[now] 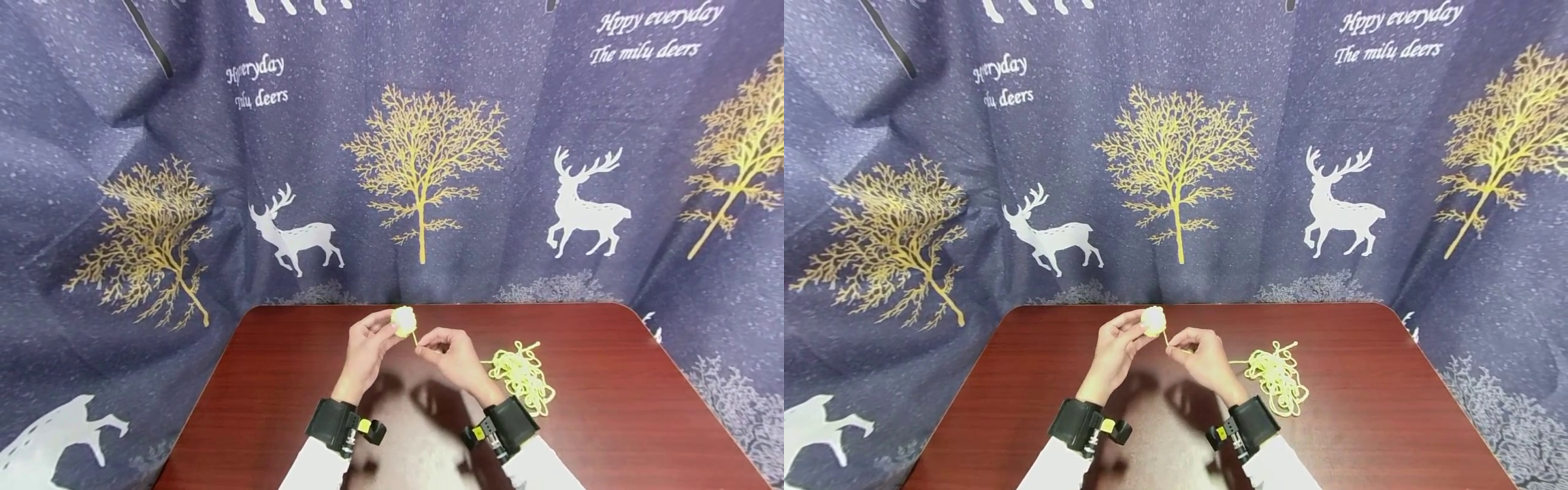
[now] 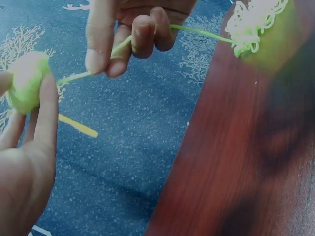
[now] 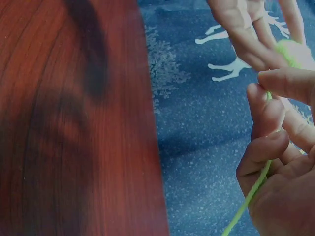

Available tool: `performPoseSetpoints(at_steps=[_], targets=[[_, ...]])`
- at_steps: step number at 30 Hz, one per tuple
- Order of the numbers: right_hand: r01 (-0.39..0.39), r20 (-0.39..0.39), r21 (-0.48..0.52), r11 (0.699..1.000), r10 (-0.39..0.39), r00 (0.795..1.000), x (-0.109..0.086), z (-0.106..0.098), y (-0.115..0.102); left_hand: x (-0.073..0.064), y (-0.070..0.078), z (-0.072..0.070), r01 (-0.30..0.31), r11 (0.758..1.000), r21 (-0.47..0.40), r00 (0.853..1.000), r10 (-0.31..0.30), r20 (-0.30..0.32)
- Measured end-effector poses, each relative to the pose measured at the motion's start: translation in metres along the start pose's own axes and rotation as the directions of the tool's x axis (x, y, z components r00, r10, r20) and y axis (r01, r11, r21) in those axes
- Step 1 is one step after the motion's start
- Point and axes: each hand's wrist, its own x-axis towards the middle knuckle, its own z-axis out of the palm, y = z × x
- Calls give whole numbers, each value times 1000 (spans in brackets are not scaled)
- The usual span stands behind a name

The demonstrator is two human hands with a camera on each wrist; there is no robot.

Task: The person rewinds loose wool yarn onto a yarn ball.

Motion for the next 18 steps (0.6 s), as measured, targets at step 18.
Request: performPoseSetpoints(at_steps=[18], targets=[[-80,-72,147,986,91,993,9,-6,31,-4,-22,-9,-140,557,819,988,134,77]])
